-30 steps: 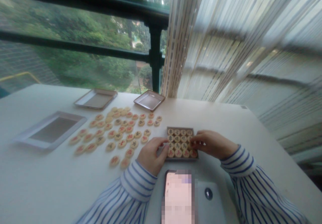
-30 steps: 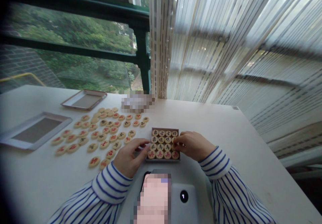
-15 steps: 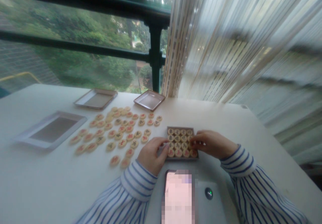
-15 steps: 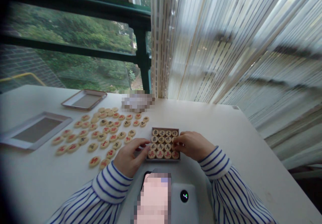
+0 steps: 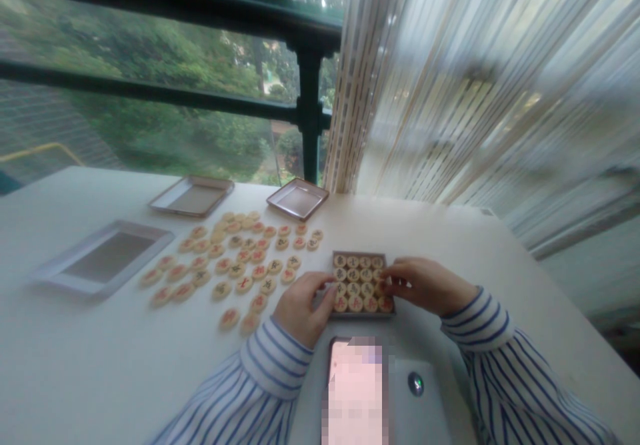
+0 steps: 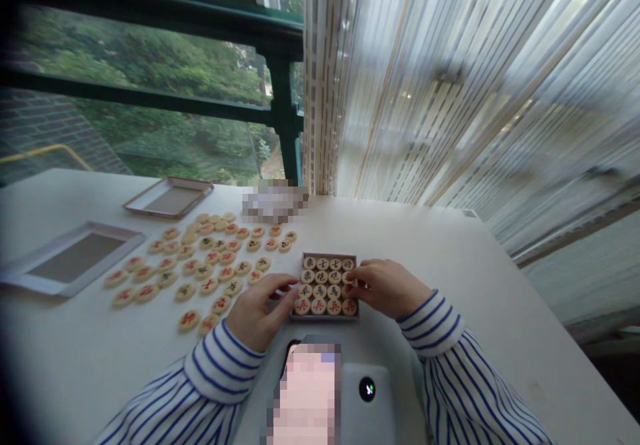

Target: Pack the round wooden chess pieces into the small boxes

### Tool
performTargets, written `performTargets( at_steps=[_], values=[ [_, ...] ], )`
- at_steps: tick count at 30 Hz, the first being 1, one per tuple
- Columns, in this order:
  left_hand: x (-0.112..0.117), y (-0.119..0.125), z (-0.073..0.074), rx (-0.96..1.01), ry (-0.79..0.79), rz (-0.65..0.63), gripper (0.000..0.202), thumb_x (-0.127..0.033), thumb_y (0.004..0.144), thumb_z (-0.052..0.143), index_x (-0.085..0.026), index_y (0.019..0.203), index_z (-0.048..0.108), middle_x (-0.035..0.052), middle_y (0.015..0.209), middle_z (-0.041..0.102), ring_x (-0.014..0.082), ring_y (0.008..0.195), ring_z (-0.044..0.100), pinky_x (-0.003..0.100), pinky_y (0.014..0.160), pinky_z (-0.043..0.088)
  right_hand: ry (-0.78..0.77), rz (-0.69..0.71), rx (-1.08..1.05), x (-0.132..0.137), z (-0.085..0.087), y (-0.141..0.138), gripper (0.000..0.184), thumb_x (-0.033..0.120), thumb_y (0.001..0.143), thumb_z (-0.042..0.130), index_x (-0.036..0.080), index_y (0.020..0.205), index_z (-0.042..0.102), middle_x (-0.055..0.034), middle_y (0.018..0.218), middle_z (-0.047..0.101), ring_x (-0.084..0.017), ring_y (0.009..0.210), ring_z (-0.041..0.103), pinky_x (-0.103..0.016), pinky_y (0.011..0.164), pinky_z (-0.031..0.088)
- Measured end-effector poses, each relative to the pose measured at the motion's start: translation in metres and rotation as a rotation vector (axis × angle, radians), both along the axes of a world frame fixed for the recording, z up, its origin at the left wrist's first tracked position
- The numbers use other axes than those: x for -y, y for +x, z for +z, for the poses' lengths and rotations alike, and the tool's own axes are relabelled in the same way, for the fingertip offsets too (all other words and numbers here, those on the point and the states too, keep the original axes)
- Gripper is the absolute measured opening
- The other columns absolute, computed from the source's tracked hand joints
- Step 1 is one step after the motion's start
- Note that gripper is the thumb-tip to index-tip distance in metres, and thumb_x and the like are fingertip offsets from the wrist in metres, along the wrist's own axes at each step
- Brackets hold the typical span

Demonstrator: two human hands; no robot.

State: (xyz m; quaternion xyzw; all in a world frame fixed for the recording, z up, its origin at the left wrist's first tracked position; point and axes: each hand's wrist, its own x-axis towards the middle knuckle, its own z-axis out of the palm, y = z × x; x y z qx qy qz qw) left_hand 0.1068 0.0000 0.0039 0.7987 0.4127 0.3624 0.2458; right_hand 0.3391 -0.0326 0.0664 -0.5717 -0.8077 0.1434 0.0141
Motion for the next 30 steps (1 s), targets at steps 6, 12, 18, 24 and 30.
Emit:
performTargets(
  at_steps=[6,12,18,24,30],
  values=[
    [0.002,0.0,0.004,0.024,0.018,-0.005,0.017,-0.025,0.077,0.048,-0.017,0.085,0.061,0.0053,0.078,0.064,0.0146,0.07,0.059,0.027,0.064,0.049,0.058,-0.033,-0.016,0.002,0.005,-0.001,0.024,0.035,0.081,0.047,0.022,0.095,0.062,-0.0036,0.08,0.063,-0.013,0.07,0.055,-0.023,0.064,0.038],
    [0.006,-0.001,0.01,0.013,0.041,0.065,0.016,-0.027,0.076,0.049,-0.015,0.075,0.061,0.0031,0.065,0.061,0.0116,0.056,0.053,0.024,0.055,0.044,0.158,-0.037,0.013,0.004,0.007,-0.007,0.022,0.029,0.084,0.041,0.02,0.082,0.061,-0.0025,0.072,0.062,-0.012,0.066,0.053,-0.022,0.061,0.036],
    [0.012,-0.004,0.016,0.067,0.071,0.064,0.017,-0.025,0.077,0.048,-0.015,0.075,0.061,0.0029,0.064,0.06,0.0107,0.055,0.051,0.024,0.056,0.043,0.232,-0.029,-0.06,0.01,0.011,-0.016,0.02,0.029,0.084,0.041,0.019,0.085,0.059,-0.0021,0.072,0.061,-0.012,0.067,0.053,-0.022,0.062,0.037],
    [0.012,-0.006,0.015,0.128,0.09,0.068,0.017,-0.026,0.076,0.048,-0.016,0.074,0.061,0.0022,0.062,0.06,0.0101,0.054,0.051,0.023,0.053,0.043,0.243,-0.015,-0.108,0.015,0.013,-0.026,0.022,0.031,0.084,0.042,0.019,0.087,0.06,-0.0036,0.074,0.061,-0.013,0.066,0.054,-0.023,0.062,0.039],
    [0.015,-0.019,0.018,0.197,0.036,0.076,0.017,-0.028,0.075,0.049,-0.017,0.079,0.061,0.001,0.061,0.061,0.0096,0.052,0.052,0.021,0.05,0.044,0.285,-0.01,-0.135,0.018,0.016,-0.037,0.024,0.031,0.085,0.039,0.019,0.09,0.06,-0.005,0.078,0.062,-0.014,0.072,0.055,-0.025,0.066,0.04]
  ],
)
